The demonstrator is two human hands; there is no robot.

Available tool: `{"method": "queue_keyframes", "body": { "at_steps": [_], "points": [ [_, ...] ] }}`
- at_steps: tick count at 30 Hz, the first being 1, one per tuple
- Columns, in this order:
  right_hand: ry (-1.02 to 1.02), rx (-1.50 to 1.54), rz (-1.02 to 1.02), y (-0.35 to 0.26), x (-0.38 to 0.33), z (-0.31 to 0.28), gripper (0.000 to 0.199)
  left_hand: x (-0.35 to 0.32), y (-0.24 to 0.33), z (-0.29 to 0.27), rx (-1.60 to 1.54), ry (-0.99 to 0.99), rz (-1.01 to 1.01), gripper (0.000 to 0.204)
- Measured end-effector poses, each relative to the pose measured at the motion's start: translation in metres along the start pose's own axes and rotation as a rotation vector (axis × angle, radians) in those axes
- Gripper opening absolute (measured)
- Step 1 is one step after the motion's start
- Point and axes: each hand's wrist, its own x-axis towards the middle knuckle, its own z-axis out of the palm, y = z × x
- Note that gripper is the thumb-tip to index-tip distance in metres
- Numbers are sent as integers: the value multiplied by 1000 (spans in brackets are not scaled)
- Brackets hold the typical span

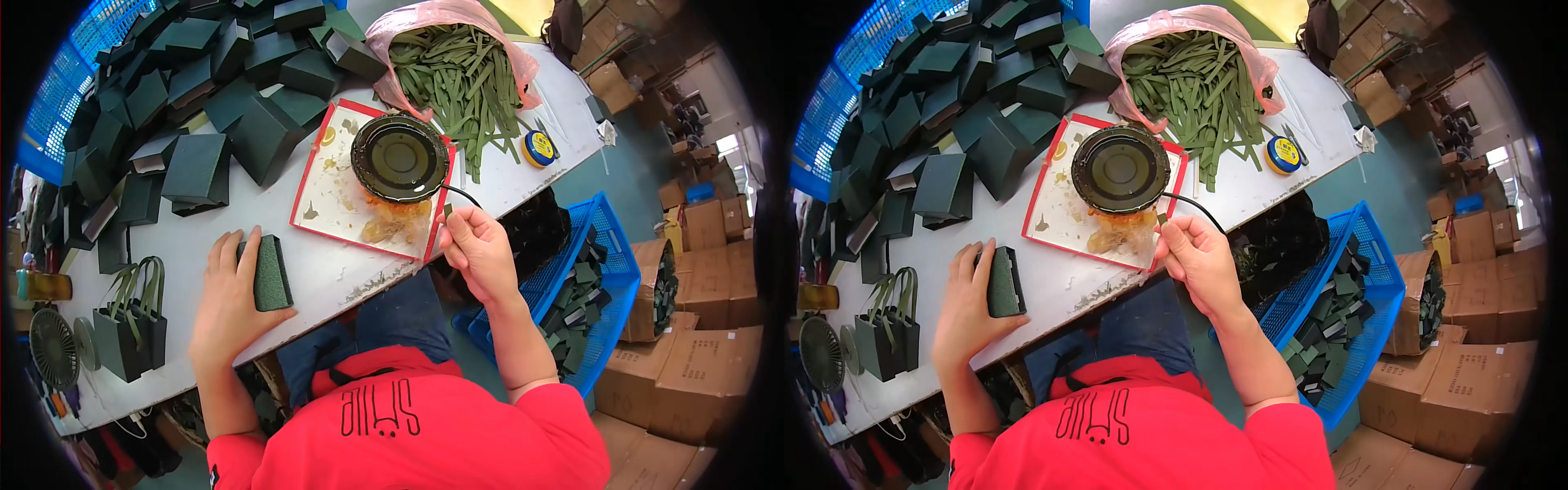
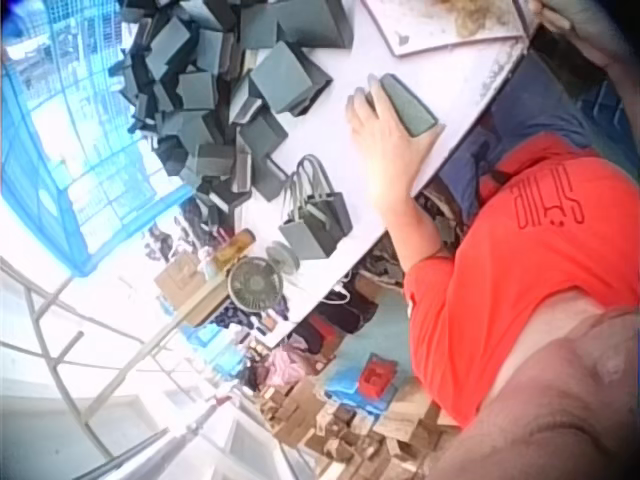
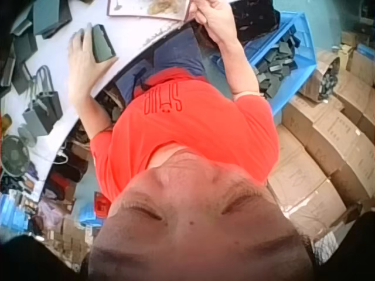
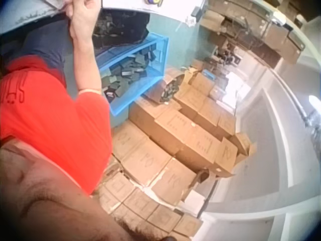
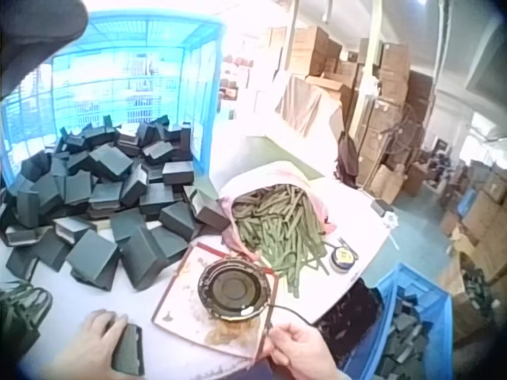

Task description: The person assembles small dark green gift boxes by attaching green ribbon handles. They pick up a box, thread a ribbon through the side slots, and pull it tight to form a loop. The person repeats this process for multiple boxes, placing the finished items into a blue plastic crate.

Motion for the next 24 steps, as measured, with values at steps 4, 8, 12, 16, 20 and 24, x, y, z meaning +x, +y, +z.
{"method": "queue_keyframes", "body": {
  "at_steps": [4, 8, 12, 16, 20, 24],
  "points": [
    [40, 1, 2, -2, 7, 11, 21, -1, 2, 4, -11, 16, 8, 118],
    [27, -77, 49, -8, 12, 10, 19, -2, 4, 6, -14, 23, 3, 119],
    [39, -90, 44, -6, 19, 12, 18, -2, 7, 6, -19, 27, -2, 119],
    [68, -100, 42, -4, 24, 15, 18, -4, 7, 9, 5, 39, 2, 119],
    [57, -81, 64, -3, 28, 16, 17, -5, 7, 10, 7, 46, 2, 119],
    [3, 9, 91, -2, 30, 12, 18, -5, 8, 11, 0, 57, 5, 118]
  ]
}}
